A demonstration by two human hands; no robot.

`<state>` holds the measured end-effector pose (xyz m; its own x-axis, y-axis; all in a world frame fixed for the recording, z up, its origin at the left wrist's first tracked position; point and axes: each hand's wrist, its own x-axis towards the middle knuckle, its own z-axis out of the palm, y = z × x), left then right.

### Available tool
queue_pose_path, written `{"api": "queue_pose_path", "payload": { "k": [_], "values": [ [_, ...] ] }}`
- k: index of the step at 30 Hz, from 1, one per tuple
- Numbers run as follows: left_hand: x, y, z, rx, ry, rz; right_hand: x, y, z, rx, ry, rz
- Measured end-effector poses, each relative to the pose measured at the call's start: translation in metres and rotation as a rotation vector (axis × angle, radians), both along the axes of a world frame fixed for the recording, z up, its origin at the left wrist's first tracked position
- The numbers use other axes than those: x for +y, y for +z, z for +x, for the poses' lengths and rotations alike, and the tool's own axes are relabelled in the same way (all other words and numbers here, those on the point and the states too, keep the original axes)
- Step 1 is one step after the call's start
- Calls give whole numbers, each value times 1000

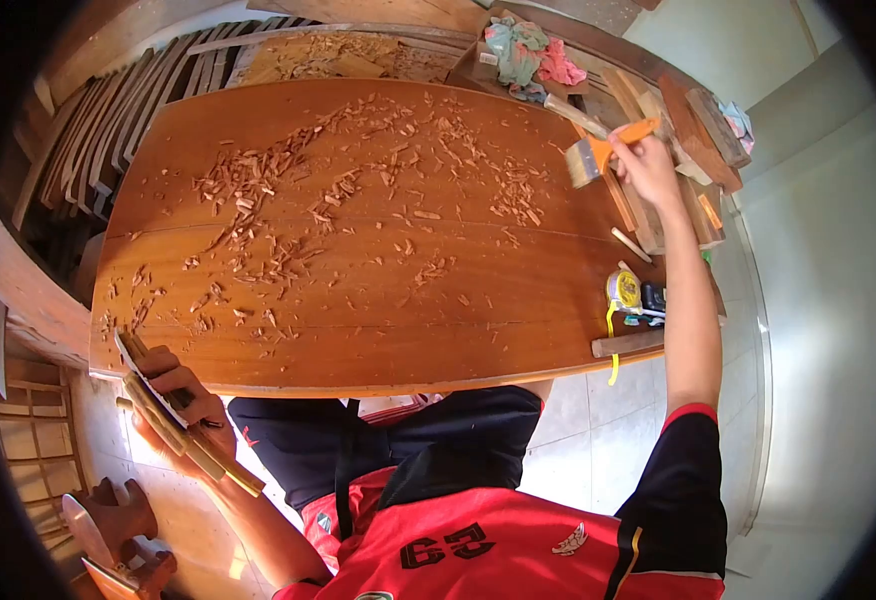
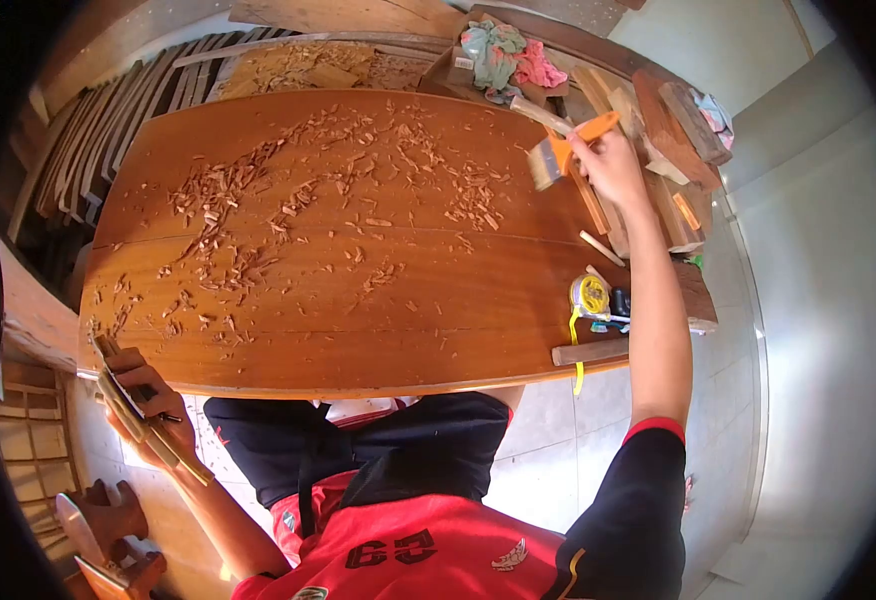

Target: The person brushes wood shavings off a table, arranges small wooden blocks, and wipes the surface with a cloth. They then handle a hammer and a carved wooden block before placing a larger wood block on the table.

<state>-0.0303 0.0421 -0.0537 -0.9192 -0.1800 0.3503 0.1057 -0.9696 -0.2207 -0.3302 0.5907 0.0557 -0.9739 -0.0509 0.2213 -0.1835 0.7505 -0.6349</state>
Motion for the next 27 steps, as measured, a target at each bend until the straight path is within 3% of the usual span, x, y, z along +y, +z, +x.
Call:
{"api": "queue_pose_path", "payload": {
  "k": [3, 7, 8, 11, 12, 15, 20, 24, 27],
  "values": [
    [-1, 2, -1, -11, -4, -15, -2, 6, -4, 69, -137, 611],
    [-1, 2, 1, -26, 17, -39, -10, -13, -24, -4, -42, 577],
    [0, 3, 1, -45, 14, -34, 1, -29, -38, 67, 52, 389],
    [-2, 0, -1, -29, 3, -36, -22, -20, -38, 305, 112, 328],
    [-2, -1, -2, -21, 14, -33, -26, -22, -42, 318, 125, 439],
    [-2, -1, -3, -58, 34, -52, -37, -30, -50, 21, -111, 884],
    [-8, -8, -4, -84, 40, -61, -33, -39, -60, 288, 154, 414],
    [-9, -8, -6, -110, 19, -72, -33, -55, -56, 366, 119, 816],
    [-8, -8, -6, -103, 10, -66, -39, -71, -53, 291, 18, 974]
  ]
}}
